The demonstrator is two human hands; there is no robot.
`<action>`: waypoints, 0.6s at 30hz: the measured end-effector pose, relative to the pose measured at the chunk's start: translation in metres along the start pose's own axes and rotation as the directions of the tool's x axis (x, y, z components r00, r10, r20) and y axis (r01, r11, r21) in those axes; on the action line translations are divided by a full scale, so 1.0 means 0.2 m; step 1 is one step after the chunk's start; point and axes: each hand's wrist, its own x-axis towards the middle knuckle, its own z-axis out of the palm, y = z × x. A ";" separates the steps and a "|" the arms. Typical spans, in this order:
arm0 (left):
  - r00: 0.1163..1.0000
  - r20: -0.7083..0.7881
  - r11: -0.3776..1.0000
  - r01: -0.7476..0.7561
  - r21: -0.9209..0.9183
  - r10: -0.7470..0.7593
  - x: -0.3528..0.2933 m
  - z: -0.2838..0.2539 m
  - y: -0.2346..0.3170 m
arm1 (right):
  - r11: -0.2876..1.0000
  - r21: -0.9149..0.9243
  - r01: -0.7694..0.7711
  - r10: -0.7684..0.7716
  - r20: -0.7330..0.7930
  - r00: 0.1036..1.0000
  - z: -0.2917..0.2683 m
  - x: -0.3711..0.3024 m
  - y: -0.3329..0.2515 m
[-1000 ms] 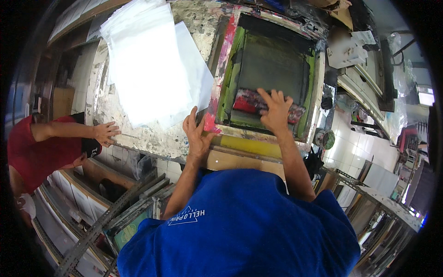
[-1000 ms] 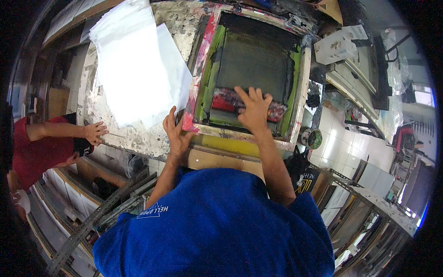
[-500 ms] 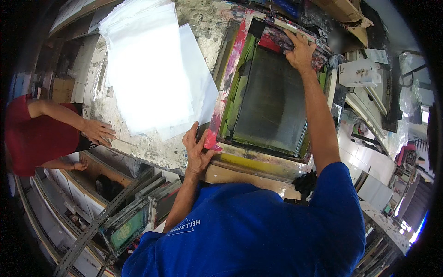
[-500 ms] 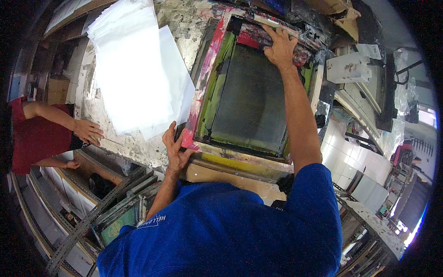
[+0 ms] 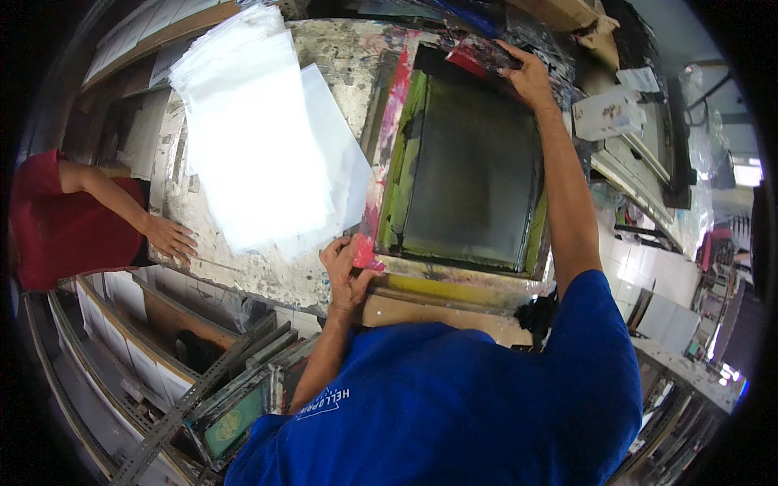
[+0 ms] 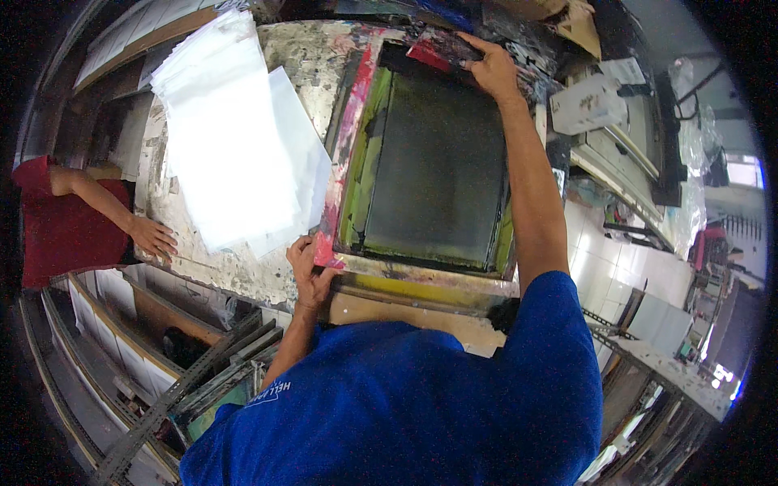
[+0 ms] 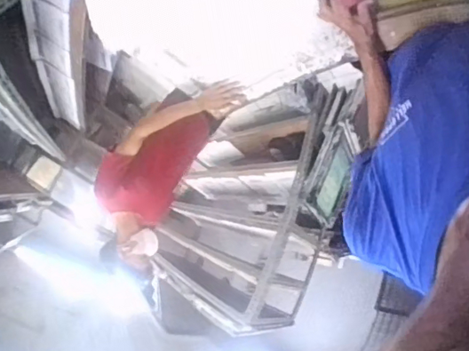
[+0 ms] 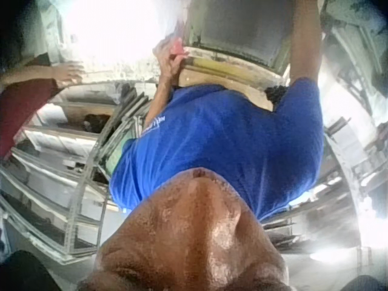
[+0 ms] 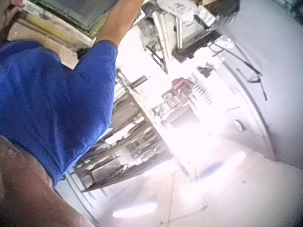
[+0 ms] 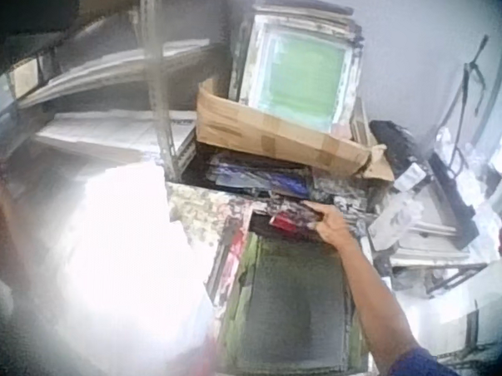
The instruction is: The person performs screen printing on white bags by placing a bag on the printing base, lowering the screen, using a squeegee to apply ink across the screen, and lifting the screen to reveal the printed design. The person repeats this process for several bags, stacking them to the side after each print.
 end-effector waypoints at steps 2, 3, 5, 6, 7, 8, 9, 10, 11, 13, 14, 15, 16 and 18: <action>0.999 -0.029 1.000 0.012 -0.026 -0.013 -0.01 0.02 0.00 | 0.999 0.022 0.036 -0.035 -0.018 0.999 -0.03 -0.19 -0.08; 0.998 -0.067 0.998 0.016 -0.065 -0.021 -0.02 0.03 0.00 | 0.997 0.034 0.065 -0.064 -0.027 0.998 -0.04 -0.29 -0.21; 0.990 -0.137 0.988 0.013 -0.151 -0.034 -0.03 0.05 0.01 | 0.973 0.142 -0.180 0.176 0.039 0.984 -0.04 -0.56 -0.53; 0.989 -0.148 0.987 -0.046 -0.155 0.022 -0.01 0.03 0.04 | 0.948 0.238 -0.211 0.192 0.103 0.976 -0.04 -0.69 -0.59; 0.980 -0.189 0.983 -0.087 -0.163 0.056 0.02 0.01 0.08 | 0.959 0.223 -0.174 0.149 0.125 0.981 -0.05 -0.81 -0.69; 0.970 -0.225 0.976 -0.131 -0.175 0.090 0.05 0.00 0.12 | 0.969 0.203 -0.140 0.112 0.145 0.983 -0.07 -0.94 -0.81; 0.957 -0.262 0.969 -0.171 -0.178 0.120 0.08 -0.02 0.16 | 0.974 0.159 -0.160 0.132 0.172 0.976 -0.07 -1.05 -0.93; 0.953 -0.284 0.968 -0.162 -0.191 0.103 0.12 -0.05 0.21 | 0.977 0.112 -0.184 0.160 0.196 0.968 -0.10 -1.14 -1.07; 0.934 -0.342 0.958 -0.183 -0.219 0.100 0.17 -0.07 0.28 | 0.986 -0.143 -0.086 0.112 0.191 0.975 -0.13 -1.21 -1.21; 0.891 -0.448 0.936 -0.216 -0.277 0.073 0.28 -0.10 0.42 | 0.883 -0.462 0.076 0.014 0.188 0.982 -0.21 -1.24 -1.44; 0.875 -0.476 0.931 -0.242 -0.272 0.088 0.36 -0.13 0.49 | 0.839 -0.530 0.124 -0.033 0.178 0.984 -0.24 -1.23 -1.54; 0.853 -0.511 0.925 -0.271 -0.267 0.103 0.44 -0.15 0.56 | 0.782 -0.598 0.175 -0.087 0.174 0.981 -0.27 -1.21 -1.61; 0.836 -0.546 0.909 -0.266 -0.320 0.053 0.54 -0.17 0.66 | 0.758 -0.612 0.227 -0.214 0.096 0.972 -0.30 -1.18 -1.65; 0.762 -0.647 0.802 -0.371 -0.468 -0.024 0.74 -0.19 0.85 | 0.740 -0.600 0.304 -0.391 -0.016 0.920 -0.36 -1.06 -1.64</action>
